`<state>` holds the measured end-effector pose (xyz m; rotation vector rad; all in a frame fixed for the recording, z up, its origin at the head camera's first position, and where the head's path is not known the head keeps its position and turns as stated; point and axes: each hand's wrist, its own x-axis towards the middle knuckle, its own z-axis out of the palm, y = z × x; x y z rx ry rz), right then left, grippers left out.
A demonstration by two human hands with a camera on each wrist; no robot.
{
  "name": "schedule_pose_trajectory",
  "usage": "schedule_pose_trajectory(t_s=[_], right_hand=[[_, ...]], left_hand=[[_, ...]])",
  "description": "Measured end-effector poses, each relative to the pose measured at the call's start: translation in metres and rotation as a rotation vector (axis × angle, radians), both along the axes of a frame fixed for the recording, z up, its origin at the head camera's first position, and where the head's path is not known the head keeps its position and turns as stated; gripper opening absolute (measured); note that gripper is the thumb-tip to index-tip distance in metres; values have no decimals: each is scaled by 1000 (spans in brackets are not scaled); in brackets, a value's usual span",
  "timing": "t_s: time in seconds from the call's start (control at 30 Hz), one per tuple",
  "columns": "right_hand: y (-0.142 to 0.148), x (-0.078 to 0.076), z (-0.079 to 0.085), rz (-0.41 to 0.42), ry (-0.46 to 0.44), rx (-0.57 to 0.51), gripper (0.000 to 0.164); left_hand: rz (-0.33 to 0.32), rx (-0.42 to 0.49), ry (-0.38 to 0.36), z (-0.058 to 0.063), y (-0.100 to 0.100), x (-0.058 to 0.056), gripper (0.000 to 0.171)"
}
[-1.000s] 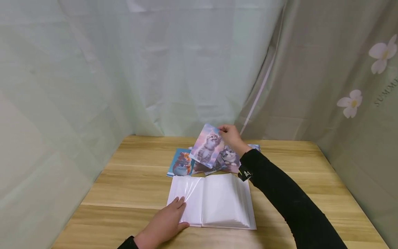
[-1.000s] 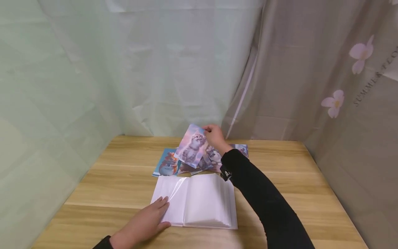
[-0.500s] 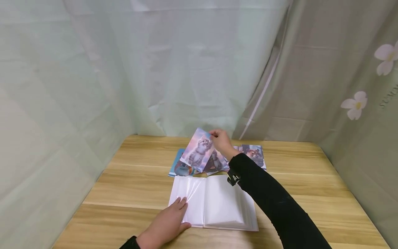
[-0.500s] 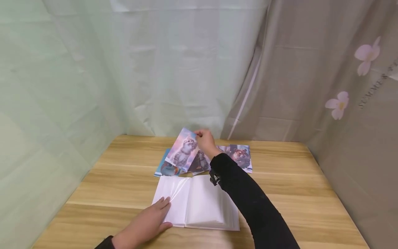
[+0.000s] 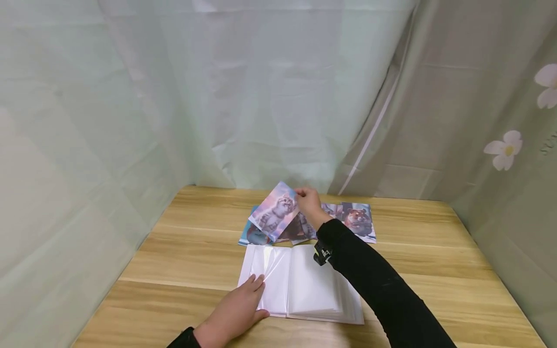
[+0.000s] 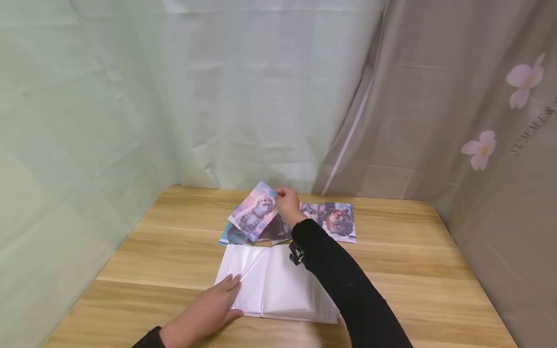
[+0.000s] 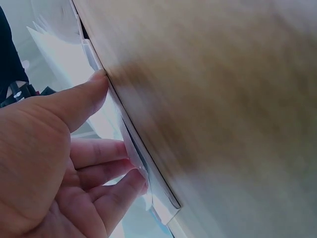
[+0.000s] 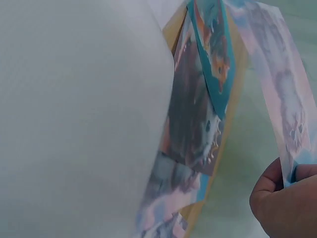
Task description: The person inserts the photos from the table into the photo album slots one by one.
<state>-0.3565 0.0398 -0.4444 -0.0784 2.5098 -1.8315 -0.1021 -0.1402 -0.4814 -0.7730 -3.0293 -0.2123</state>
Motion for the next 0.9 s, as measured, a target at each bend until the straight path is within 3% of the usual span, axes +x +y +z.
schedule_pose_trajectory(t_s=[0.4, 0.67, 0.9], right_hand=[[-20, 2, -15, -73, -100, -136, 25], [-24, 8, -18, -49, -163, -136, 24], [-24, 8, -21, -35, -159, -123, 22]], left_hand=[[11, 0, -19, 4, 1, 0, 63], [19, 16, -42, 5, 3, 1, 63], [20, 7, -33, 5, 2, 0, 63]])
